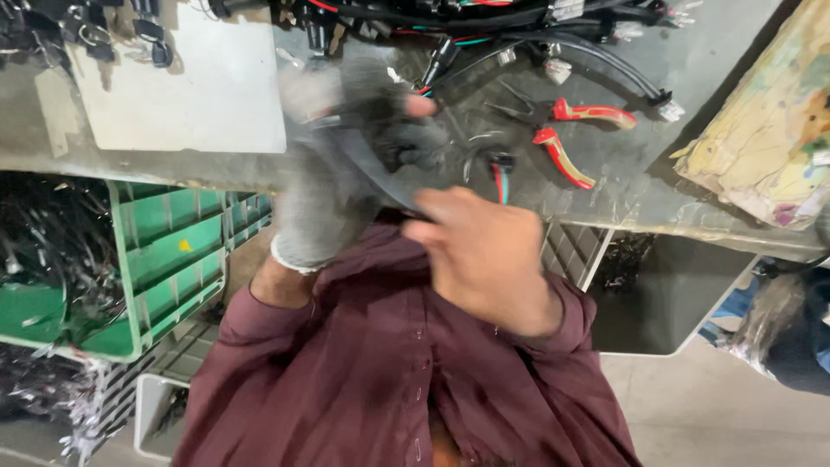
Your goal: The person repeatedly picks up black wire harnesses with connectors, positions them, and uses red-handled pliers to crimp the connector housing. Finished harnesses are placed on the workbench. The person wears a glove on the left hand and handles the wires with both hands.
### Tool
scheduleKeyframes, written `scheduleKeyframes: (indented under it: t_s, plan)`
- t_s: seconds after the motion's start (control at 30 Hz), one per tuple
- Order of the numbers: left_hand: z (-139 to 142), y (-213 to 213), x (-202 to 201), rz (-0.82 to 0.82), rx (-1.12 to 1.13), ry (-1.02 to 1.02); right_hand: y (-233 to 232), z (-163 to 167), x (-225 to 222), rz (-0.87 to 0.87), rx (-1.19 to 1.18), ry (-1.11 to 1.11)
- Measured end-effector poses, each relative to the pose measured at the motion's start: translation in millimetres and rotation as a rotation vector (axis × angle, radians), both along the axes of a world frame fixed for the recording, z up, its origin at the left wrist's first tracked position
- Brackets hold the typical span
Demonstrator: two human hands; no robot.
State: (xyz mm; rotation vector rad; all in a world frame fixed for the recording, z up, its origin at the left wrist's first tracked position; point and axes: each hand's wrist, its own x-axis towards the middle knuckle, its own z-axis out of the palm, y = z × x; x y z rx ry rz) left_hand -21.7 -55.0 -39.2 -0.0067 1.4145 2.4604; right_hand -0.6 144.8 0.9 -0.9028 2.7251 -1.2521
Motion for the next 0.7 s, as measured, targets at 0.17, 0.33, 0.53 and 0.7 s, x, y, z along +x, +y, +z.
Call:
scheduleKeyframes:
  t_s: [0.17,0.33,0.53,0.7]
  plan:
    - [15,3,2,-0.072,-0.318,0.347,-14,-28,-13,-0.146,-0.106,0.161]
    - [26,10,-11,0.009,0.132,0.224,13,-3,-21,-0.217,-0.029,0.260]
    - [22,50,24,-0.333,-0.083,0.321,14,75,-54,0.116,-0.614,-0.324]
    - [33,61,27,-0.404,-0.394,0.503,61,56,-47,0.287,-0.900,-0.357]
